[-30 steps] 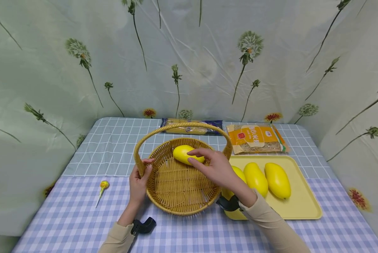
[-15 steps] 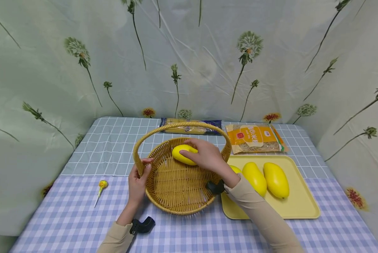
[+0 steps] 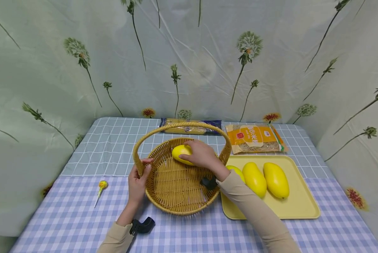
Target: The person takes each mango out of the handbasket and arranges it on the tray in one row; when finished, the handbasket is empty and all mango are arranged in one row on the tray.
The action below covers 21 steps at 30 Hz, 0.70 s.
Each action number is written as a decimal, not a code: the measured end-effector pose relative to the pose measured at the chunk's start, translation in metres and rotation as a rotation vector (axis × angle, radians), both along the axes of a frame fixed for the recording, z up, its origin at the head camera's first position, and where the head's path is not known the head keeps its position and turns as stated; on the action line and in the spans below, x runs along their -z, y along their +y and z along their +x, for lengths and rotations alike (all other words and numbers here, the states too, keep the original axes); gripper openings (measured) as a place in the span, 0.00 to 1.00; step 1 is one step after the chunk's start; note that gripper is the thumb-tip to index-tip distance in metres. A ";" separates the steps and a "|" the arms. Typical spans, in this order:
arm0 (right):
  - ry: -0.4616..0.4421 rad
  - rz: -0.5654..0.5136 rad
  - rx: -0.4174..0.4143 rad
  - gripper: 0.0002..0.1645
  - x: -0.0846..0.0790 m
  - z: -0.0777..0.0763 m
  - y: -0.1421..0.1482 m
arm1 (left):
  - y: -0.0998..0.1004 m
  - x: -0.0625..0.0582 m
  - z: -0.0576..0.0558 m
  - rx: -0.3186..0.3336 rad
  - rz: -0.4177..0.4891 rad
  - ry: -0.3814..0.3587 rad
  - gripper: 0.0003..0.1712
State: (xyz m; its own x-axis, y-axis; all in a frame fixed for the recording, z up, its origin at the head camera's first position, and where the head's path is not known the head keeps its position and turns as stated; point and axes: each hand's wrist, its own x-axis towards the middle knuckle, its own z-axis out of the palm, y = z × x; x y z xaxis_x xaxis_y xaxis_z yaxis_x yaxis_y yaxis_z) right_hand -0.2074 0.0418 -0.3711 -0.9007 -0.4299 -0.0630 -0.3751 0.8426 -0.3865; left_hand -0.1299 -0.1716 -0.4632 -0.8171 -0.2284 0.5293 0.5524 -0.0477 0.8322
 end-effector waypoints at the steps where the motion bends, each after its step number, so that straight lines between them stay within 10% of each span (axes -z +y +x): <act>1: 0.001 0.011 0.004 0.35 0.000 -0.001 0.000 | 0.000 0.000 0.000 0.000 -0.001 0.003 0.11; 21: -0.003 0.049 0.000 0.31 0.011 -0.002 -0.002 | 0.000 0.001 0.000 -0.028 0.003 -0.049 0.10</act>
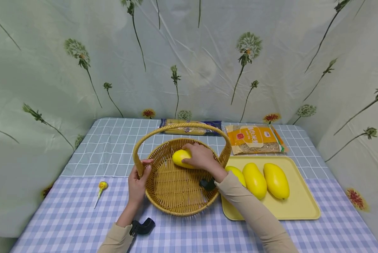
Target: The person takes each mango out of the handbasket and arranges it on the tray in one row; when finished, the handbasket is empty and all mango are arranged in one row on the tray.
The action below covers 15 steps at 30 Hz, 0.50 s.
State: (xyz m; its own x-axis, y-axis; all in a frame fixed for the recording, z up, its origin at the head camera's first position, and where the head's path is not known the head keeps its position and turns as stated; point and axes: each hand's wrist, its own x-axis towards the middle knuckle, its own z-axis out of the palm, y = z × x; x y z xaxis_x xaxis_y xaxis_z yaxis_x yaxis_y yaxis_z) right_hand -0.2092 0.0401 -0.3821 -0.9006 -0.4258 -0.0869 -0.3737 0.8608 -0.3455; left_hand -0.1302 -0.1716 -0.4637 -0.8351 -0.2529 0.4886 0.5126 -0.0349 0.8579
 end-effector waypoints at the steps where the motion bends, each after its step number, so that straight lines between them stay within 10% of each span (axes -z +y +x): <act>1: 0.004 -0.001 -0.003 0.31 0.000 0.000 0.001 | 0.000 0.000 0.000 0.003 0.000 0.003 0.10; 15: -0.034 0.035 0.006 0.36 0.000 -0.001 0.005 | 0.000 0.000 0.000 0.017 0.004 0.030 0.11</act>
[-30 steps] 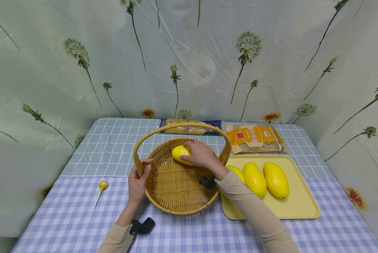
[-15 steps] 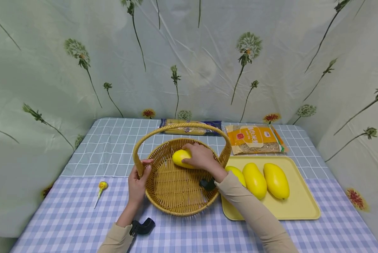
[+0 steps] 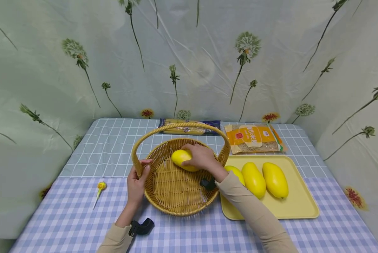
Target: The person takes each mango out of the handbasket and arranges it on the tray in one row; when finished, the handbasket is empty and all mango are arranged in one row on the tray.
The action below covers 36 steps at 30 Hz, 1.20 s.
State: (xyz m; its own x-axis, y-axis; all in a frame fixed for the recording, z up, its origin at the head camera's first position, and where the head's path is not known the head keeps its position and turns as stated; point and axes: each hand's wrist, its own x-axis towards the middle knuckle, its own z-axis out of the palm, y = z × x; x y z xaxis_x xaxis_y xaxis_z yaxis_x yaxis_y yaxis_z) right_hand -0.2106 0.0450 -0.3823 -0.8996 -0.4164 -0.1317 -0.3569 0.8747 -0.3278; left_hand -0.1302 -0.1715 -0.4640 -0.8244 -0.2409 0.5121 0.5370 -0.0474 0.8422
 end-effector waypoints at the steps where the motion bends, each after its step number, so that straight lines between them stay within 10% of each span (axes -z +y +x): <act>1: -0.001 0.003 0.002 0.37 0.000 0.000 0.000 | 0.000 0.000 0.000 -0.003 0.001 -0.003 0.11; 36: -0.096 0.062 -0.141 0.42 0.000 0.008 0.004 | -0.001 -0.001 0.000 0.012 -0.012 0.036 0.11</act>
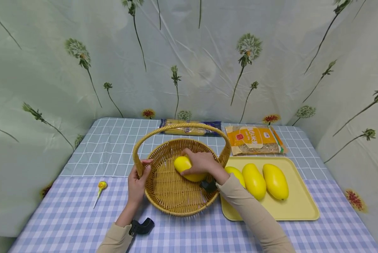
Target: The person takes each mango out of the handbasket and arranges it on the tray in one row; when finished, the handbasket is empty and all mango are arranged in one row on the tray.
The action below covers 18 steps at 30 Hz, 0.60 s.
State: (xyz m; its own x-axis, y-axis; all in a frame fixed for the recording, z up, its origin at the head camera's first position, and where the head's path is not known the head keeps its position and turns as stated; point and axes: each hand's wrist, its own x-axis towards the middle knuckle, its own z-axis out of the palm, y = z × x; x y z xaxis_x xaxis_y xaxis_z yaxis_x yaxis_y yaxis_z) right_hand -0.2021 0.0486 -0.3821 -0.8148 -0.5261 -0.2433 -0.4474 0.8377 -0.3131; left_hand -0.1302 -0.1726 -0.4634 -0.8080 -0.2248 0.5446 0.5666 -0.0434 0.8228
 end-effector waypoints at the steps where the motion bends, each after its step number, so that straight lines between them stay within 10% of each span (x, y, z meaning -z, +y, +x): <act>1: -0.003 -0.001 -0.001 0.42 0.000 0.000 0.000 | 0.000 0.000 0.000 0.000 0.000 0.001 0.11; 18: 0.025 -0.160 -0.016 0.39 -0.010 0.011 0.005 | -0.001 0.001 0.000 -0.008 -0.015 -0.003 0.10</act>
State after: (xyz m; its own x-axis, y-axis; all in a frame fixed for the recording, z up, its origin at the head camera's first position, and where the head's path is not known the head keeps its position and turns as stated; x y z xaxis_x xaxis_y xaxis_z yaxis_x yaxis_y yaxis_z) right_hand -0.1910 0.0531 -0.3718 -0.8105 -0.5699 -0.1352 -0.4700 0.7707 -0.4303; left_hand -0.1305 -0.1734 -0.4647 -0.8079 -0.2230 0.5456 0.5645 -0.0265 0.8250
